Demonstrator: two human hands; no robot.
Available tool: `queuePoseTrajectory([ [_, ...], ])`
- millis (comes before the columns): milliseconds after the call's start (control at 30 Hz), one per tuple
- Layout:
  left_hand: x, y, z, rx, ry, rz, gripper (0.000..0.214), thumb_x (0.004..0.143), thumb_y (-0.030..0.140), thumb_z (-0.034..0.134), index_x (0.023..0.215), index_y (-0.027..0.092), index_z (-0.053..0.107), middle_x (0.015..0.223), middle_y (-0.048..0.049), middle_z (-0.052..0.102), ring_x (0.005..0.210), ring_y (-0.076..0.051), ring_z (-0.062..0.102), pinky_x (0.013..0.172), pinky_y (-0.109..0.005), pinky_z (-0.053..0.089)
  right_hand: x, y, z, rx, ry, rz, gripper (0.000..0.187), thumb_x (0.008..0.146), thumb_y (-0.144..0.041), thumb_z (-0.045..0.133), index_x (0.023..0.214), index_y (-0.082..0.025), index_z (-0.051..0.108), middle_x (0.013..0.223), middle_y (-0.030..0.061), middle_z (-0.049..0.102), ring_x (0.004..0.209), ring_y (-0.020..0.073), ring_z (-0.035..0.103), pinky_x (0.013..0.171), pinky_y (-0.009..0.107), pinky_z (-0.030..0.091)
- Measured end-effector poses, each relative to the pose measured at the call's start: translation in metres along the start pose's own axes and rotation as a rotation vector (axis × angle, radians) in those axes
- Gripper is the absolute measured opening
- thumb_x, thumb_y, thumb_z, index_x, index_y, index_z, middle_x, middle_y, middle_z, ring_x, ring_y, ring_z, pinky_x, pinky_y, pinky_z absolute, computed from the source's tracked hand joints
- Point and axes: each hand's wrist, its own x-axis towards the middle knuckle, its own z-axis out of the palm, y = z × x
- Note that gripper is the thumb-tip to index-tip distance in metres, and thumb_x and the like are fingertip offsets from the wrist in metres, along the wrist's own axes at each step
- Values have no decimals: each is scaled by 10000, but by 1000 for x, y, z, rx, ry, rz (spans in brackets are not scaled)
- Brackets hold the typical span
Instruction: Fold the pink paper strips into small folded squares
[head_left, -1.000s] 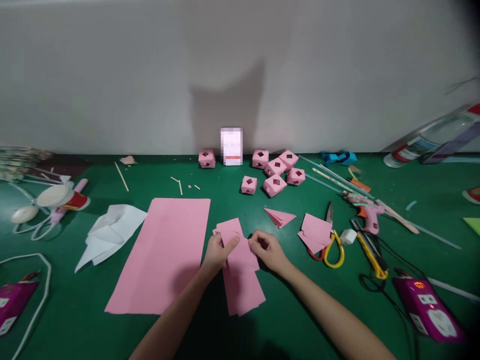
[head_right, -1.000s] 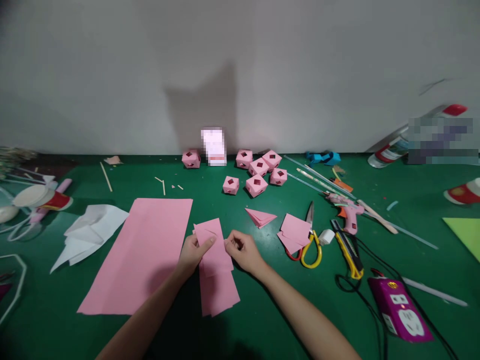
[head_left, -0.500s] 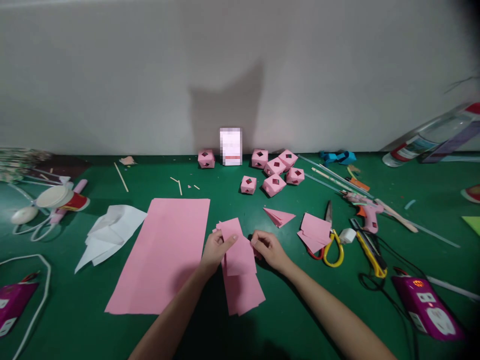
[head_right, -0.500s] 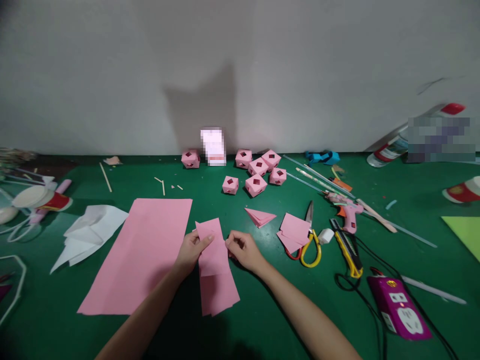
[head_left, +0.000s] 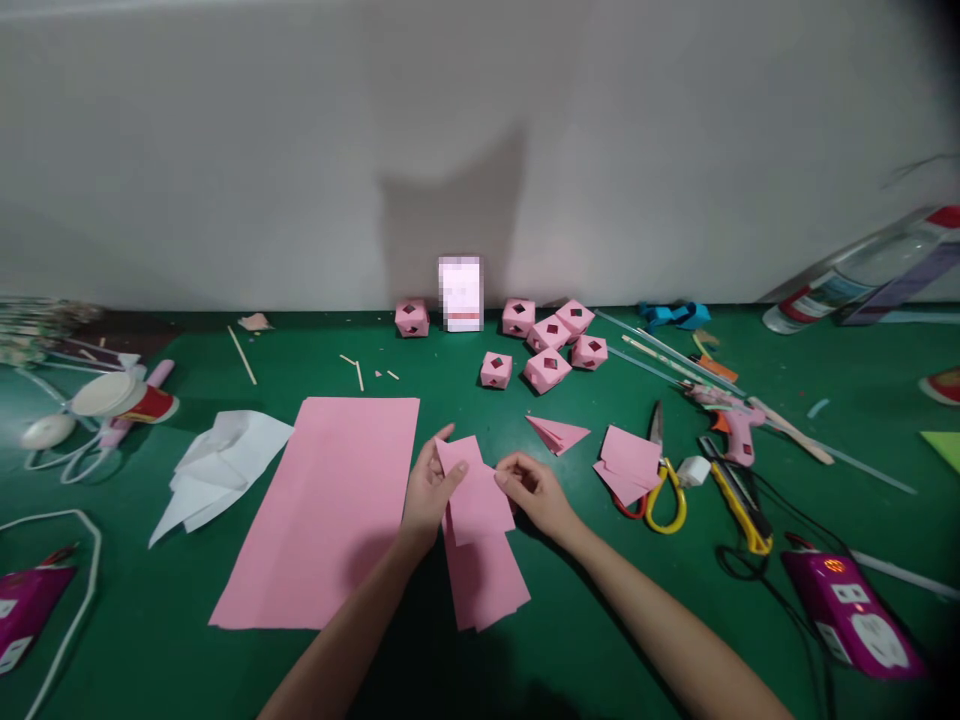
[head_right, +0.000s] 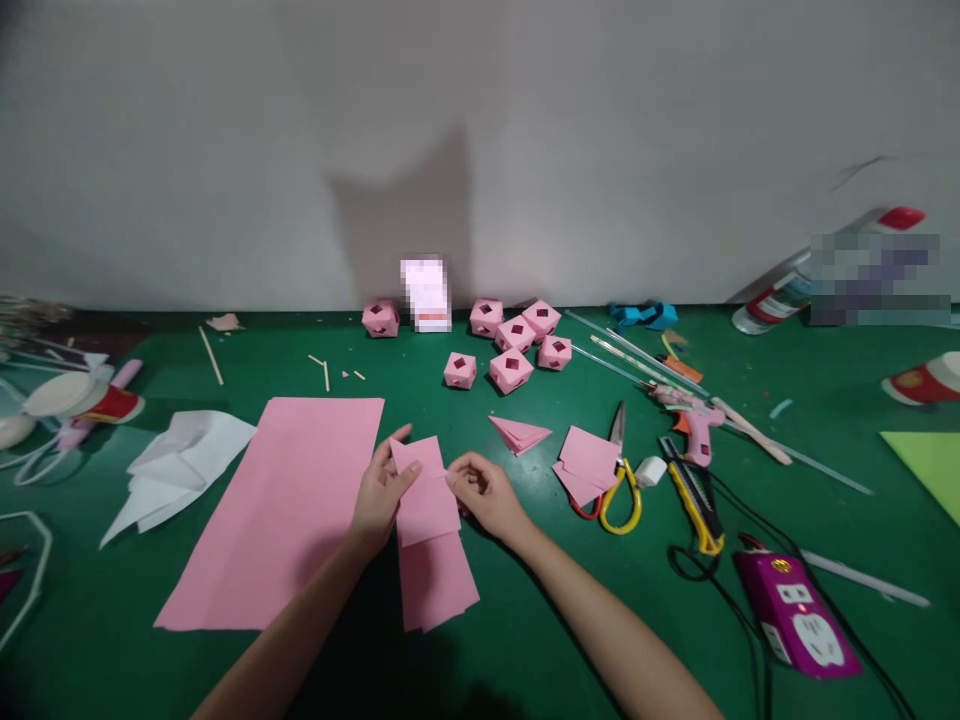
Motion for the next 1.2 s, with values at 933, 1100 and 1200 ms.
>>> queuePoseTrajectory([
  [933, -1, -4, -3, 274, 1, 119, 330, 808, 373, 643, 1073, 179, 672, 996, -65, 670, 932, -199, 611, 842, -295, 465, 0, -2, -5, 29, -55, 53, 353, 732, -345, 747, 1031, -164, 703, 673, -28, 513, 552, 64, 392, 520, 206, 346],
  [1100, 0, -9, -3, 188, -19, 83, 402, 837, 381, 610, 1184, 179, 594, 1058, -90, 659, 988, -201, 623, 873, -312, 474, 1, -1, -4, 46, -69, 44, 381, 714, -326, 763, 1050, -164, 689, 710, -19, 555, 589, 70, 460, 554, 210, 390],
  [1200, -3, -9, -3, 324, 26, 223, 317, 861, 350, 575, 1127, 185, 625, 1191, -116, 587, 1175, -241, 541, 1005, -385, 413, 1, 1, -3, 38, -35, 46, 383, 726, -339, 751, 1060, -166, 679, 705, -13, 596, 598, 83, 505, 566, 219, 417],
])
